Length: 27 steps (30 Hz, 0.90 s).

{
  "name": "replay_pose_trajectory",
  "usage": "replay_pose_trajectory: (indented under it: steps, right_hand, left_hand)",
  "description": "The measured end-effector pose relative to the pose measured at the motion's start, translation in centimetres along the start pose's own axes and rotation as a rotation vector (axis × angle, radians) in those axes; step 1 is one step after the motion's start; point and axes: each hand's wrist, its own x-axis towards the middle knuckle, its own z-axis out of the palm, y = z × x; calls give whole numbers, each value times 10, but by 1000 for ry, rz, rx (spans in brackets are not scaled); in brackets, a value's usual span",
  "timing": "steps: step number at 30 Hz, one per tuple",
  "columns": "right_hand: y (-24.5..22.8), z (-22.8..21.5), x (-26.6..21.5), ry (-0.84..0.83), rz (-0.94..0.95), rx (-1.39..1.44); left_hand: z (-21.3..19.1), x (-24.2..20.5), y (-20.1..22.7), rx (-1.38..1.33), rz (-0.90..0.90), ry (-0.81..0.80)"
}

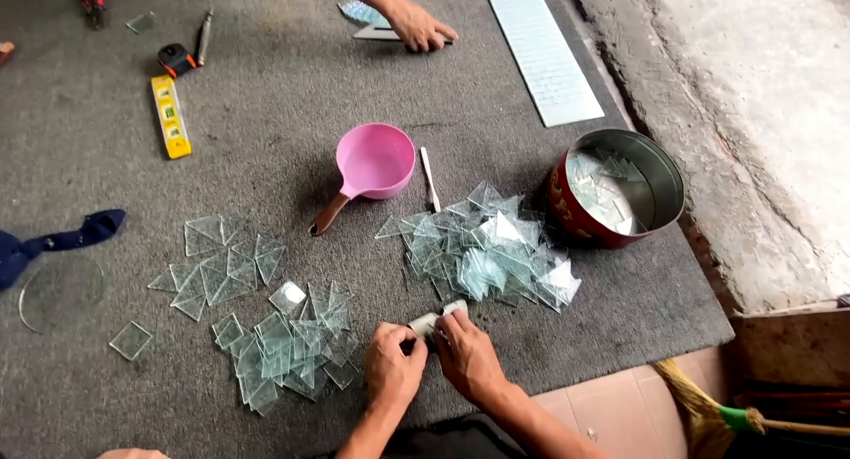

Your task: Sorting and arranging small shards of broken glass on a workbench.

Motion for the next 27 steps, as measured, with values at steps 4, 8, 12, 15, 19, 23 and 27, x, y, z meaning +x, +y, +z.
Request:
replay_pose_trajectory:
  steps: [4,8,12,15,19,23,27]
  right_hand:
    - [77,5,-4,166,57,-138]
    - [63,-22,4,172,325,-49]
    - [64,-6,-8,169,180,-11]
    - [29,0,-16,122,81,20]
    - [52,15,-25,215,-85,-47]
    - [44,0,-20,102,66,-105]
    - [9,-8,-15,20,-81,-5]
  left_hand:
    - [-16,-8,9,-36,6,29]
    - [-38,-6,17,-55,8,-26]
    - [-40,-1,23,-115,-19,-30]
    - [-44,-2,38,-168,-71,-35]
    - [-43,-9,43,-299,-139,2]
    - [-45,-11,53,-340,-116,37]
    - [-49,-14,62,-293,-103,22]
